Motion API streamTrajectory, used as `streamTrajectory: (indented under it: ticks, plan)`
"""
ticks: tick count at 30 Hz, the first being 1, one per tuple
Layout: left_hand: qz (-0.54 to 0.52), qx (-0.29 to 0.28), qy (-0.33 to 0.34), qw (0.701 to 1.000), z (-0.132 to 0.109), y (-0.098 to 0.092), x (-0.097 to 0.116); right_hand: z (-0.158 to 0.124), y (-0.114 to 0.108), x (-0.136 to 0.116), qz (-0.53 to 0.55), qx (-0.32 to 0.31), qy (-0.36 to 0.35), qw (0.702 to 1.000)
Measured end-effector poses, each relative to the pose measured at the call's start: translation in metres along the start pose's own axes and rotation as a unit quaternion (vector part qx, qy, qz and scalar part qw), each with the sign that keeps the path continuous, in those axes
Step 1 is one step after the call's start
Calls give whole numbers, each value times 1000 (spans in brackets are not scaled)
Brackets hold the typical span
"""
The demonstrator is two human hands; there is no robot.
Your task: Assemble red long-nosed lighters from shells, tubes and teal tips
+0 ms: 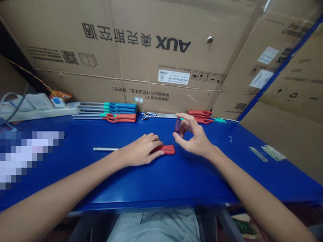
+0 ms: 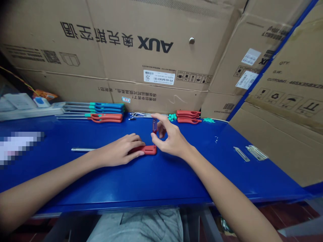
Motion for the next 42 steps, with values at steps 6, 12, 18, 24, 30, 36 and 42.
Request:
streamTrajectory:
  ticks: [6, 12, 18, 24, 30, 36, 42]
  plan:
    - [-2, 2, 2, 1000, 0, -1, 0, 0, 0, -6, -16, -1, -18, 1000]
    - [0, 3, 0, 1000, 0, 1, -1, 0, 1, -1, -8, -5, 0, 1000]
    - [0, 2, -3, 1000, 0, 0, -1, 1, 0, -6, -18, 0, -13, 1000]
    - [1, 4, 3, 1000, -1, 0, 0, 1, 2, -2, 4, -13, 2, 1000]
    - [-6, 2, 1, 1000, 0, -1, 0, 0, 0, -5, -26, -5, -5, 1000]
    - [-3, 6, 3, 1000, -1, -1, 0, 0, 3, -3, -4, -26, -1, 1000]
    - [0, 2, -1, 1000, 0, 0, -1, 0, 1, -3, -21, -12, -1, 1000]
Point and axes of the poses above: each hand's wrist, its own z-axis towards the middle knuckle, its own y-axis out of the palm, x = y × z, the point moved 9 cm from there along z, towards the middle knuckle, and after that the axes turned 15 degrees about -x, right-handed, at the moved point
